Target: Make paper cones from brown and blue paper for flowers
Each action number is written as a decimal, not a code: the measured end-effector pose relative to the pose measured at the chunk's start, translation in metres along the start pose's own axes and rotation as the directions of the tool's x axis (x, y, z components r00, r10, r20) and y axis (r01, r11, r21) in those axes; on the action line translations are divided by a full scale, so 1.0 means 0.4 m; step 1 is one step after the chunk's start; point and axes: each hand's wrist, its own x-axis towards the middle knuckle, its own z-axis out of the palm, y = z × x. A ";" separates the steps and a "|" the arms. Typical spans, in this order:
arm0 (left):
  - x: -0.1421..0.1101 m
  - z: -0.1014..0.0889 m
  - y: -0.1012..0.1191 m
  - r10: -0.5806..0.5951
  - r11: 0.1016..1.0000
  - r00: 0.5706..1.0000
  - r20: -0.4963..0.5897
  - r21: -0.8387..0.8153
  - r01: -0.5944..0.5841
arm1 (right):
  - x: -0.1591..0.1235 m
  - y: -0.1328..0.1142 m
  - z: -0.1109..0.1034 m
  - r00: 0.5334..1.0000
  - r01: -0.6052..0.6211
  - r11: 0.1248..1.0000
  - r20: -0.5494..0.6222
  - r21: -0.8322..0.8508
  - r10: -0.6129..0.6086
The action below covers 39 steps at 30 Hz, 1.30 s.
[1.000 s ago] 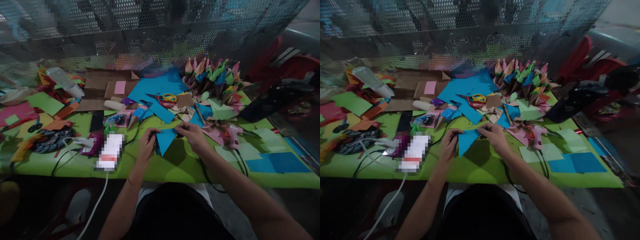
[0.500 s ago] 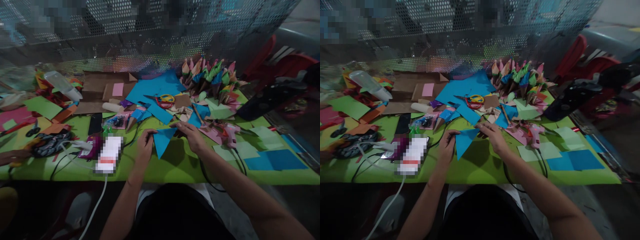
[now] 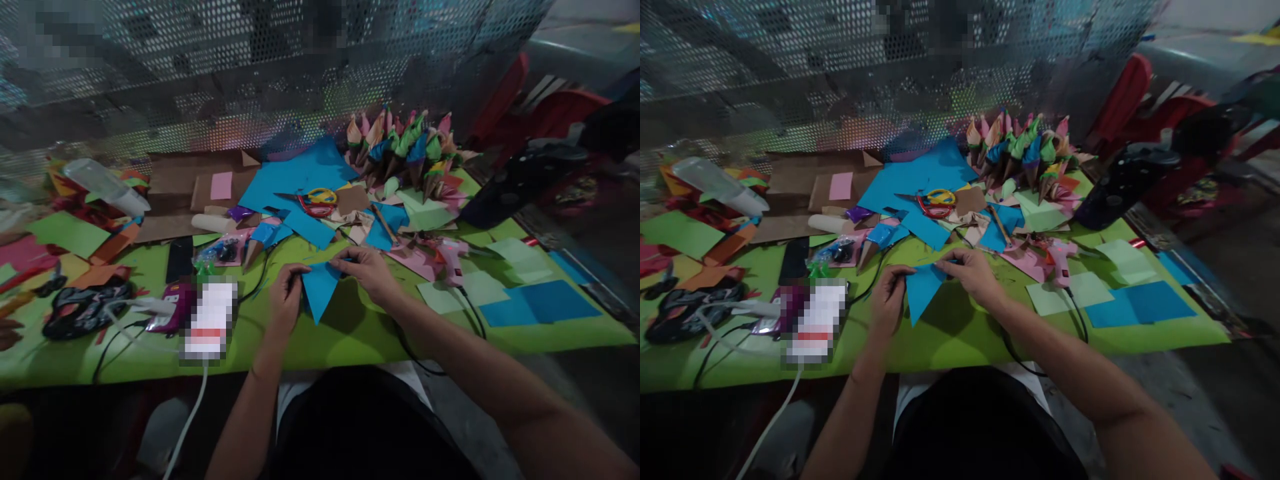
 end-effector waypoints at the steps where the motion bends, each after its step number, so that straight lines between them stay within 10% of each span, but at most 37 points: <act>1: 0.000 -0.001 -0.002 0.014 1.000 1.000 0.003 0.017 -0.014 | -0.001 -0.001 -0.001 1.000 0.012 1.000 0.005 -0.013 -0.012; 13: -0.007 0.007 0.004 0.087 0.991 0.983 0.161 0.091 -0.102 | -0.008 0.015 0.003 0.985 0.090 0.973 0.162 -0.210 -0.057; 28: 0.008 -0.019 -0.037 -0.098 0.987 0.988 -0.121 -0.138 0.081 | 0.021 -0.014 -0.039 0.997 0.073 0.982 0.005 -0.173 -0.073; 39: 0.013 -0.022 -0.036 -0.195 0.951 0.974 -0.113 -0.263 0.159 | 0.005 -0.024 -0.032 0.996 0.088 0.992 0.040 -0.089 -0.085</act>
